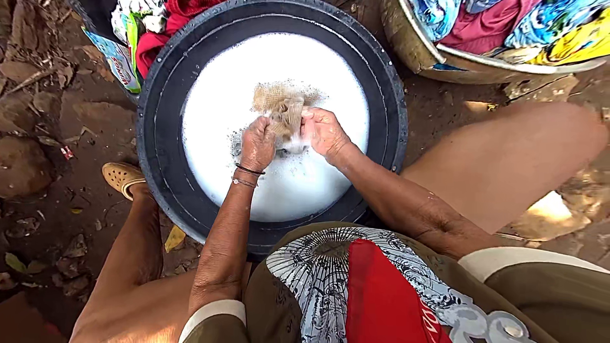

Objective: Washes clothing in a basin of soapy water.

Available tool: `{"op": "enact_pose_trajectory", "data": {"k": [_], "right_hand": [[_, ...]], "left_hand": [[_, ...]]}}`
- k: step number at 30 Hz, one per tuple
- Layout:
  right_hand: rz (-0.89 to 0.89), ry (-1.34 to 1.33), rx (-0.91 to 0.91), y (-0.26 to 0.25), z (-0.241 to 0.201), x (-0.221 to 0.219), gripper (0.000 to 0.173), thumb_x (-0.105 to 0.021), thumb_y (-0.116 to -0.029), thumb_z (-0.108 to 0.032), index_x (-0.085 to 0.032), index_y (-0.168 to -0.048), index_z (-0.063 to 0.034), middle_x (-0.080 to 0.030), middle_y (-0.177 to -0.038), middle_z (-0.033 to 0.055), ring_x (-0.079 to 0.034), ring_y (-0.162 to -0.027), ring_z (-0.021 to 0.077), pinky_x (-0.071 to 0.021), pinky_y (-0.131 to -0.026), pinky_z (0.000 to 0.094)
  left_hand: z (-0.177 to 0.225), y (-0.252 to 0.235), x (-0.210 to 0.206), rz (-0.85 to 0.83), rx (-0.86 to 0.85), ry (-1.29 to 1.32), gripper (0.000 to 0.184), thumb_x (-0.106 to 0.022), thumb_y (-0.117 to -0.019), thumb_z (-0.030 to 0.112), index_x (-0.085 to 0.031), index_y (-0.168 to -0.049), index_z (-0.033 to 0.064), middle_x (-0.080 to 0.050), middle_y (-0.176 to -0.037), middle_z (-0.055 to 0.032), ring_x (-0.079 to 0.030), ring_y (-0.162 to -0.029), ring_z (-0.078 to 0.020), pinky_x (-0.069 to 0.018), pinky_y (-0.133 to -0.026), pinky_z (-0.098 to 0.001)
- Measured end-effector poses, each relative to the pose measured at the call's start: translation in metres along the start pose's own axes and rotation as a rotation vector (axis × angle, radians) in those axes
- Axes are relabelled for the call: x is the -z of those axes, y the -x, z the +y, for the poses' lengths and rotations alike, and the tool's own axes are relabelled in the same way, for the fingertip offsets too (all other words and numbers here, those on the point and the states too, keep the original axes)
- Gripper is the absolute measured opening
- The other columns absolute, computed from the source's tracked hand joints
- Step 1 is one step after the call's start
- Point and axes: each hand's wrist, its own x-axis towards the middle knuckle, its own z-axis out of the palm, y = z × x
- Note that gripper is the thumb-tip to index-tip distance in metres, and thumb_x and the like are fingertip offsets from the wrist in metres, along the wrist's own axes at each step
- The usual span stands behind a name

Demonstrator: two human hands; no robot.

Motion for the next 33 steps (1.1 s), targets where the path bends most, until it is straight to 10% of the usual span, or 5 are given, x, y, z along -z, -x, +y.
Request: {"op": "enact_pose_trajectory", "data": {"k": [3, 8, 14, 21, 33], "right_hand": [[-0.092, -0.205, 0.087, -0.017, 0.023, 0.004, 0.022, -0.042, -0.0916, -0.007, -0.062, -0.084, -0.0131, -0.067, -0.087, -0.0018, -0.065, -0.087, 0.0085, -0.0554, -0.081, 0.031], [-0.166, -0.775, 0.175, -0.011, -0.042, 0.004, 0.036, -0.032, -0.0981, -0.019, -0.064, -0.083, -0.0123, -0.07, -0.083, 0.004, -0.069, -0.084, 0.0142, -0.0586, -0.078, 0.0351], [0.179, -0.444, 0.199, -0.038, -0.016, 0.037, 0.031, -0.027, -0.104, -0.016, -0.055, -0.094, -0.0107, -0.064, -0.086, 0.0013, -0.064, -0.087, 0.0113, -0.0552, -0.082, 0.0353], [0.07, 0.538, -0.362, -0.04, 0.073, 0.038, 0.026, -0.064, -0.0949, -0.011, -0.064, -0.108, 0.0112, -0.065, -0.109, 0.0253, -0.061, -0.103, 0.0324, -0.0478, -0.092, 0.0531], [-0.065, -0.254, 0.4, -0.021, -0.021, 0.006, 0.029, -0.047, -0.086, 0.002, -0.069, -0.08, -0.0169, -0.072, -0.08, -0.0074, -0.068, -0.078, 0.0017, -0.058, -0.076, 0.0257]], "left_hand": [[-0.001, -0.004, 0.002, 0.02, -0.047, 0.14, 0.025, -0.056, -0.085, -0.002, -0.062, -0.108, -0.01, -0.064, -0.097, -0.0145, -0.062, -0.087, -0.0118, -0.0516, -0.078, -0.0252], [-0.055, 0.006, 0.001, -0.377, 0.274, -0.416, 0.093, -0.089, -0.0753, 0.033, -0.046, -0.15, -0.0004, -0.041, -0.153, -0.0334, -0.041, -0.142, -0.05, -0.0356, -0.113, -0.0684], [-0.049, 0.003, 0.004, -0.291, 0.536, -0.553, 0.041, -0.062, -0.0976, 0.012, -0.06, -0.134, -0.0064, -0.062, -0.131, -0.0326, -0.059, -0.125, -0.0495, -0.0431, -0.106, -0.0677], [-0.049, 0.003, 0.004, -0.224, 0.364, -0.551, 0.07, -0.075, -0.0874, 0.017, -0.046, -0.143, -0.0136, -0.044, -0.146, -0.0392, -0.044, -0.138, -0.0535, -0.0378, -0.112, -0.0662], [-0.056, -0.003, -0.009, -0.265, 0.311, -0.474, 0.052, -0.07, -0.091, 0.009, -0.055, -0.138, -0.0081, -0.053, -0.139, -0.0346, -0.054, -0.131, -0.0491, -0.0442, -0.109, -0.0615]]}}
